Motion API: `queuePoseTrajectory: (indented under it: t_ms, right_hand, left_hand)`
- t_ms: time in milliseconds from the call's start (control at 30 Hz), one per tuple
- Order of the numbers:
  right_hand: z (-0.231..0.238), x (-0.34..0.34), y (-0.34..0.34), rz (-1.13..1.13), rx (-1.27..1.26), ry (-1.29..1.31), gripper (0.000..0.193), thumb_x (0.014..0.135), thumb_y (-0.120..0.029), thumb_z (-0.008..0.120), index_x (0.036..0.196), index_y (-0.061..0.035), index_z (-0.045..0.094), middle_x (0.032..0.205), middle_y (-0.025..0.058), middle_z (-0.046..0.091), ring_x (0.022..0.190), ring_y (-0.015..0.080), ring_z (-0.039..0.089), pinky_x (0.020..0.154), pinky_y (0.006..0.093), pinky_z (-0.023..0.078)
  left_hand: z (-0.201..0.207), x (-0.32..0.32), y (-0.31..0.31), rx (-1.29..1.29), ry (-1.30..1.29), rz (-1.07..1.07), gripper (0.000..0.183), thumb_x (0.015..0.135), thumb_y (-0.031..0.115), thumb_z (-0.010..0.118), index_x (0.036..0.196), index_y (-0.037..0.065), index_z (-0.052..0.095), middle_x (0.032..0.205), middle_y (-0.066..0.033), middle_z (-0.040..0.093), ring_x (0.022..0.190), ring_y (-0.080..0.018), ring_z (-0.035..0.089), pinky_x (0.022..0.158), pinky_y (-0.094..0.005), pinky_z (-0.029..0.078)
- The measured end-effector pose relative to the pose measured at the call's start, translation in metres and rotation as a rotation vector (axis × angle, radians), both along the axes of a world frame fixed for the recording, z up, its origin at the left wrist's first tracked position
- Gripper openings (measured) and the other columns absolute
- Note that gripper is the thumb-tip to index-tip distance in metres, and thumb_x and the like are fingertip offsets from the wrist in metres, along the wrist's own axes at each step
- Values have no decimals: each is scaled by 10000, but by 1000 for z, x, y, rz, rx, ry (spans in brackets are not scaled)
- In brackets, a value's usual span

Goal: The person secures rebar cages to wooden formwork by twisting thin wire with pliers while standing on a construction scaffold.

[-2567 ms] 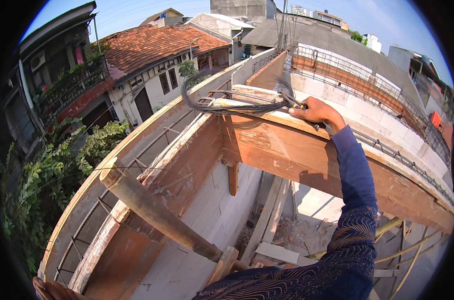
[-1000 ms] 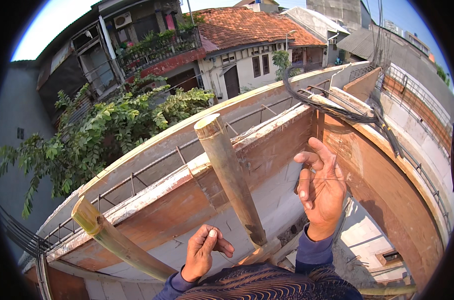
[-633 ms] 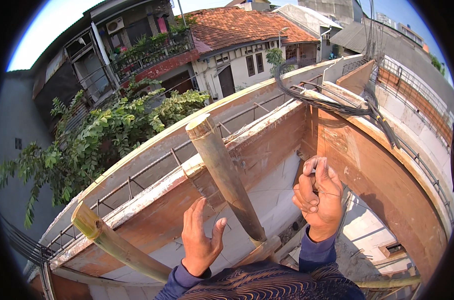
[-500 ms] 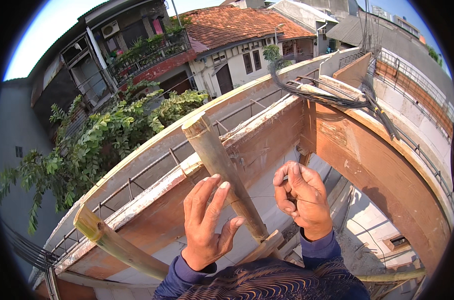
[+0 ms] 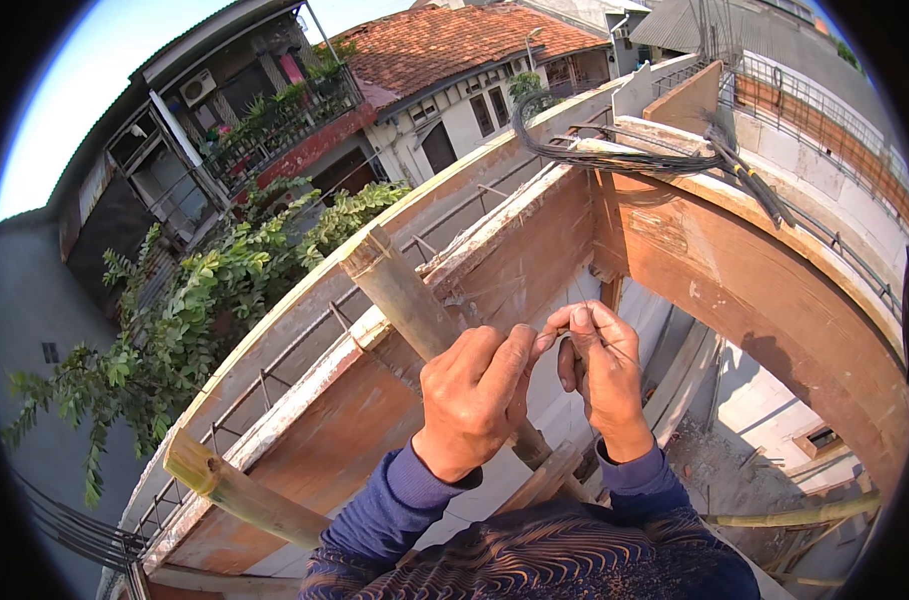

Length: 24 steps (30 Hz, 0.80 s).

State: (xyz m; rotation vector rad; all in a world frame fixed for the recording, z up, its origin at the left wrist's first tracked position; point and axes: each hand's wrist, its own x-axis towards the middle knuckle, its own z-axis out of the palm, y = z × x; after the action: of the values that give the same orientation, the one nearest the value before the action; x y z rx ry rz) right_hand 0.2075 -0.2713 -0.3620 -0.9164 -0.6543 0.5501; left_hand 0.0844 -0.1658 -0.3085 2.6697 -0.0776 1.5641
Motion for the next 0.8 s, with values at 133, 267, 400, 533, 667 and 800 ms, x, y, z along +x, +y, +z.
queuePoseTrajectory:
  t_ms: [133,267,400,533,667,800]
  right_hand:
    - [4,18,-15,-231,133,-100,320,1052,-290,607,1067,13,708,854,49,676,523,32,448,468,196,347]
    - [30,21,-5,-393,188,-202,236,973,-154,724,1109,39,740,877,68,713,558,43,500,486,199,378]
    - [41,37,5,-435,205,-280,182,963,-117,730,1047,42,753,825,64,718,556,45,512,486,199,395]
    - [39,41,4,-327,105,-291,160,965,-110,723,1012,40,753,748,57,702,521,34,492,469,194,387]
    - [26,63,-1,-411,30,-306,170,968,-132,722,1002,32,755,733,54,689,500,23,468,448,194,341]
    - [23,85,3,-521,-44,-381,215,980,-181,720,1024,26,758,709,53,675,493,30,439,452,191,312]
  left_hand:
    - [11,18,18,-86,9,118,107,858,23,761,952,4,713,693,-118,624,554,-267,615,510,-357,471]
    - [7,37,16,-108,125,109,170,910,136,725,845,48,594,690,-134,605,566,-341,629,488,-433,478]
    - [-3,55,-4,-250,228,-9,183,920,121,694,830,29,563,643,-183,618,565,-395,628,496,-478,470]
    - [-18,54,-13,-390,306,-126,172,926,129,677,855,13,572,607,-205,615,552,-425,626,516,-519,471]
    - [-1,58,14,-182,247,65,149,915,94,675,971,-39,639,816,-206,633,771,-379,651,645,-458,505]
    - [22,96,52,126,278,411,183,780,94,669,935,-2,687,1019,-166,589,1022,-329,538,849,-447,422]
